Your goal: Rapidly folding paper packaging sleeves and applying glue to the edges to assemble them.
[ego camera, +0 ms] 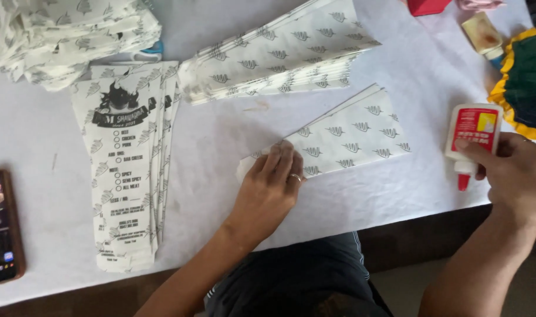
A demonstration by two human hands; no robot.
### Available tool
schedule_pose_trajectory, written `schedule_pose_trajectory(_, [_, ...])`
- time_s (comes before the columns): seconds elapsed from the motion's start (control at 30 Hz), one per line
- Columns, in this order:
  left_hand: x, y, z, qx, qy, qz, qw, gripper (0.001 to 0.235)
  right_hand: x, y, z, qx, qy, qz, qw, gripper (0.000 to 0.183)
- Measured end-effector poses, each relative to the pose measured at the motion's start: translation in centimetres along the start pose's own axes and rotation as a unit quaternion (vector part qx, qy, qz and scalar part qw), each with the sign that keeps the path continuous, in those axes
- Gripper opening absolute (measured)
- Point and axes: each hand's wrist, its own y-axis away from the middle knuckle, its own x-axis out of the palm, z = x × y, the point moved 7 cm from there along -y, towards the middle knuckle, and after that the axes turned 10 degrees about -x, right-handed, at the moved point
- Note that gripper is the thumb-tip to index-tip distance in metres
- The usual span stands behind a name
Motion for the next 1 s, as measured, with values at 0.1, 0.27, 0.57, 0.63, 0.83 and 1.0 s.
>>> schedule_pose_trajectory(0.1, [0.3,-0.4,-0.3,0.040,-0.069,0.018,0.997,0.027,1.1,-0.2,-2.5,-0.058,-0.263,-0.051,0.962,0.022])
schedule_pose_trajectory(0.27, [3.9,-1.4,-1.8,0.038,-0.050,0.103,0.993,0.055,1.1,0.3,-3.0,-0.032,-0.468,-0.079,0.880,0.014])
schedule_pose_trajectory(0.57, [4.0,-3.0,-5.1,0.131,-0.176,0.082,0.972,0.021,0.8,1.1,-2.5,-0.050,-0.539,-0.066,0.838,0.041])
schedule_pose_trajectory(0.63, [3.9,-3.3,-5.3,0.135,-0.176,0.081,0.972,0.021,0.9,1.1,-2.3,-0.047,-0.544,-0.053,0.836,0.041])
schedule_pose_trajectory(0.83, [4.3,-4.7,-6.3,0.225,-0.253,0.129,0.932,0.010,0.8,1.3,-2.8,-0.044,-0.565,-0.067,0.822,0.045])
schedule_pose_trajectory(1.0, [4.7,-4.6,-6.1,0.200,-0.198,0.116,0.952,0.024,0.6,1.5,-3.7,-0.051,-0.567,-0.067,0.819,0.044])
